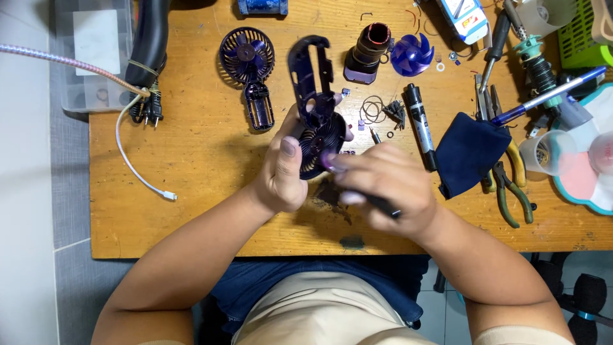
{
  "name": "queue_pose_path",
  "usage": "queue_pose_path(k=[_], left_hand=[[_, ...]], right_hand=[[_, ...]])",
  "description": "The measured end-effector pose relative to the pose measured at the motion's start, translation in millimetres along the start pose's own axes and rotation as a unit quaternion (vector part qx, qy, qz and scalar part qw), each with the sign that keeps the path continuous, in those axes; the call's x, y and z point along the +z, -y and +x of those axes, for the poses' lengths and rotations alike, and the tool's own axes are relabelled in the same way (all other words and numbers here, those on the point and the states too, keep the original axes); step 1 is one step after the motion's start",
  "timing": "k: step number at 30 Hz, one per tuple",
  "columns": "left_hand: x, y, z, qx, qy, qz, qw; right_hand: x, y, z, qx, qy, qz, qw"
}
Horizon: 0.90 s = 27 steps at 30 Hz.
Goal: Repairing and cleaning a disassembled handheld fan on a workbench using a brush and a tool.
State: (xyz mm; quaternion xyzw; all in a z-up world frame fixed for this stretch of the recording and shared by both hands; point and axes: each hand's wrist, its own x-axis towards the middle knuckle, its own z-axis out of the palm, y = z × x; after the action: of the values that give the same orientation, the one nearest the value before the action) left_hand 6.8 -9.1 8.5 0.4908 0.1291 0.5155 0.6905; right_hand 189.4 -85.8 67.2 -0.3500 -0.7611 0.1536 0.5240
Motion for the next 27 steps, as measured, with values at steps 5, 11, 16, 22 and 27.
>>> queue_pose_path(k=[5,11,16,22,27], left_hand=[[-3,-2,7,0.013,-0.004,0.025,1.0],[1,-12,10,0.009,0.022,0.027,0.999],[-7,-5,8,0.003,0.024,0.062,0.998],[-1,-4,7,0.003,0.007,-0.023,1.0],[-8,-10,9,-0.033,0.033,-0.055,0.997]], right_hand=[[-10,3,3,-0.005,0.006,-0.044,0.999],[-8,-5,3,-0.066,0.004,-0.107,0.992],[-5,-2,7,-0.076,0.015,-0.081,0.994],[-13,4,10,-0.042,0.016,-0.083,0.996],[-19,-5,-3,-0.069,0.025,-0.065,0.995]])
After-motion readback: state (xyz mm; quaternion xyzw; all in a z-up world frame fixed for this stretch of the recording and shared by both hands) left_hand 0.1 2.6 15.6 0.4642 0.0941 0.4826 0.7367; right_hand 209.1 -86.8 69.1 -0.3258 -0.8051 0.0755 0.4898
